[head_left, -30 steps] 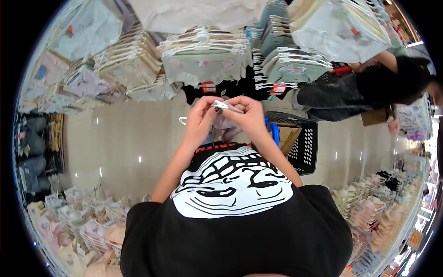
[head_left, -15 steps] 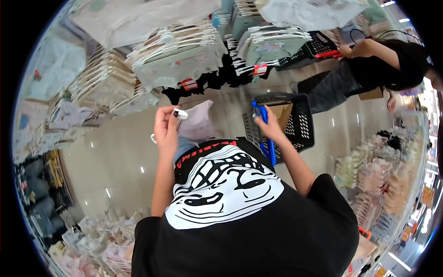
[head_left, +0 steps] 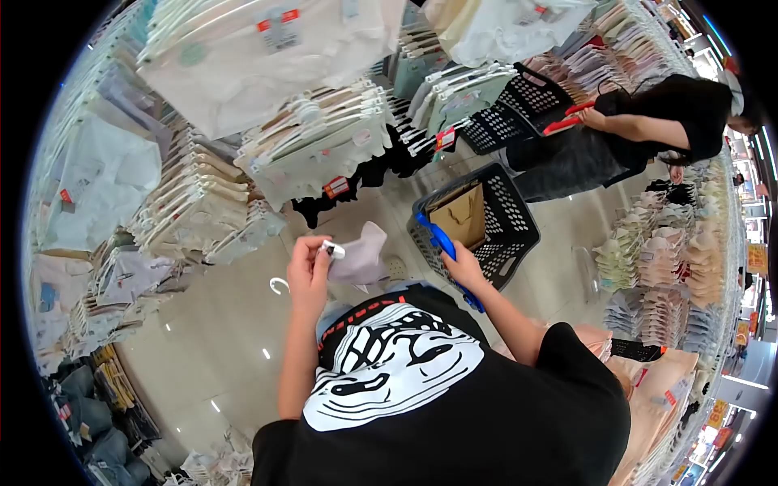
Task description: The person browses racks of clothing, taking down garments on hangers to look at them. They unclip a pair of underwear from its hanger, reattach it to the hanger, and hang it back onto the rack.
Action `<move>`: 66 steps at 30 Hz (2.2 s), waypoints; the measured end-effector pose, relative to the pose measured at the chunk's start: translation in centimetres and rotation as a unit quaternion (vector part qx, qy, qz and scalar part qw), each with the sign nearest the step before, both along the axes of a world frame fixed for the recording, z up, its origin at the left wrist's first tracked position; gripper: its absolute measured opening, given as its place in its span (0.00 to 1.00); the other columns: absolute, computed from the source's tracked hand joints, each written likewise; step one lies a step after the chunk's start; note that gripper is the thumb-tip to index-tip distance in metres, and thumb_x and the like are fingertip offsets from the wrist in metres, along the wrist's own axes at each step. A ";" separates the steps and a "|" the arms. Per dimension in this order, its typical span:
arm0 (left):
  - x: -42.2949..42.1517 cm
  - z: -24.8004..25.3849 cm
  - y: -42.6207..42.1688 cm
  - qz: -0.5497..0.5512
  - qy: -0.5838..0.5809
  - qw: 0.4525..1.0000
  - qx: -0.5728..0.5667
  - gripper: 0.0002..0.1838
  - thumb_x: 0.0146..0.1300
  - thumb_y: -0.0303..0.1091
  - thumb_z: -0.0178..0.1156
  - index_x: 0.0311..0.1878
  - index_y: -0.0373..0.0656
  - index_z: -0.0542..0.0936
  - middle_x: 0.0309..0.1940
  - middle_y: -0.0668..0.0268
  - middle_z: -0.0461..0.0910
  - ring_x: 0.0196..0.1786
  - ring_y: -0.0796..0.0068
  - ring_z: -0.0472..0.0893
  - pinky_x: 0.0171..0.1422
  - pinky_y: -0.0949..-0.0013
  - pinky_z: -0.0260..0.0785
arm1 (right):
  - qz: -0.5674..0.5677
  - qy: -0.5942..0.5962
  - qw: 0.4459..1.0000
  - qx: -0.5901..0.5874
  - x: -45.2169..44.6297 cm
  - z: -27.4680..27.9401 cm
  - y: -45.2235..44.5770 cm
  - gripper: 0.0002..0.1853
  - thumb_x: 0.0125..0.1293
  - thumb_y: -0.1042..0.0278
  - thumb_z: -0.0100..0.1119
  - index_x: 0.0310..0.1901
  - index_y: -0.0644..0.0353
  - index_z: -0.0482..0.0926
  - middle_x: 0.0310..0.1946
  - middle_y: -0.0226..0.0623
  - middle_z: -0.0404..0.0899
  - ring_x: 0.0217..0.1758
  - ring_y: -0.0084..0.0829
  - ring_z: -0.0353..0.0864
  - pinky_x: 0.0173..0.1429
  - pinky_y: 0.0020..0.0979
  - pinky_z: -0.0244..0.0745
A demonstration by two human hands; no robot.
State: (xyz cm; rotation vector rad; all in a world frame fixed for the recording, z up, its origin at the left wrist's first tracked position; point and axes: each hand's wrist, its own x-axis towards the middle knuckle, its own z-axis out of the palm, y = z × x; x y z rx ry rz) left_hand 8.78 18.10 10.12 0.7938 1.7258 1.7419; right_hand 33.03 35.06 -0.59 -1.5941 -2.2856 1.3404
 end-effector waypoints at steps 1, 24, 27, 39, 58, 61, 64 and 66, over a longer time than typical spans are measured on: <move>-0.5 0.0 -1.4 -0.007 0.005 1.000 -0.011 0.05 0.59 0.23 0.47 0.39 0.35 0.70 0.27 0.71 0.73 0.29 0.87 0.68 0.33 0.83 0.60 | 0.005 -0.007 1.000 0.005 -0.7 0.5 -1.1 0.17 0.56 0.62 0.50 0.45 0.61 0.68 0.21 0.43 0.75 0.23 0.39 0.77 0.31 0.35 0.71; -7.5 -3.0 -16.0 -0.108 0.095 0.988 -0.063 0.05 0.56 0.26 0.51 0.35 0.37 0.71 0.21 0.69 0.72 0.24 0.84 0.67 0.28 0.80 0.59 | -0.041 0.012 0.984 0.172 -11.5 -0.1 -15.3 0.19 0.51 0.59 0.51 0.44 0.59 0.69 0.28 0.52 0.75 0.34 0.50 0.74 0.39 0.44 0.69; -7.2 -2.7 -16.3 -0.119 0.082 0.988 -0.062 0.05 0.56 0.26 0.51 0.35 0.36 0.71 0.22 0.68 0.73 0.25 0.84 0.68 0.29 0.80 0.61 | -0.065 0.011 0.985 0.161 -12.0 0.2 -15.3 0.21 0.51 0.60 0.51 0.47 0.57 0.67 0.30 0.51 0.75 0.34 0.49 0.75 0.39 0.43 0.69; -6.0 -2.4 -16.5 -0.174 0.089 0.978 -0.069 0.04 0.56 0.22 0.48 0.35 0.36 0.70 0.23 0.69 0.73 0.26 0.86 0.69 0.29 0.82 0.60 | -0.145 0.118 0.977 0.103 -12.1 1.0 -15.4 0.22 0.50 0.60 0.53 0.47 0.57 0.66 0.37 0.44 0.73 0.42 0.43 0.72 0.46 0.36 0.67; -7.7 -3.6 -17.3 -0.098 0.139 0.985 -0.011 0.04 0.57 0.27 0.50 0.35 0.38 0.69 0.20 0.65 0.72 0.20 0.80 0.68 0.25 0.76 0.60 | 0.217 0.321 0.917 -0.095 -19.9 7.2 -23.3 0.21 0.52 0.69 0.58 0.49 0.63 0.71 0.37 0.37 0.78 0.38 0.20 0.74 0.43 0.23 0.68; -7.9 -3.3 -17.7 -0.074 0.154 0.985 -0.025 0.05 0.57 0.28 0.50 0.35 0.38 0.69 0.19 0.66 0.70 0.19 0.80 0.67 0.24 0.76 0.59 | 0.207 0.334 0.914 -0.097 -20.4 6.1 -23.6 0.17 0.53 0.69 0.58 0.46 0.64 0.73 0.34 0.36 0.78 0.35 0.19 0.74 0.41 0.22 0.68; -8.1 -3.3 -17.8 -0.061 0.138 0.989 -0.011 0.05 0.57 0.28 0.50 0.36 0.39 0.68 0.18 0.66 0.69 0.18 0.80 0.66 0.23 0.76 0.57 | 0.181 0.299 0.929 -0.120 -20.5 6.2 -23.5 0.13 0.54 0.69 0.57 0.41 0.65 0.76 0.28 0.34 0.79 0.30 0.17 0.73 0.35 0.21 0.68; -8.3 -3.3 -18.0 -0.052 0.146 0.988 -0.018 0.05 0.57 0.29 0.50 0.36 0.39 0.68 0.18 0.66 0.69 0.18 0.79 0.66 0.23 0.75 0.57 | 0.179 0.279 0.937 -0.109 -20.7 6.4 -23.2 0.11 0.54 0.70 0.57 0.38 0.66 0.77 0.26 0.33 0.78 0.27 0.16 0.71 0.32 0.20 0.67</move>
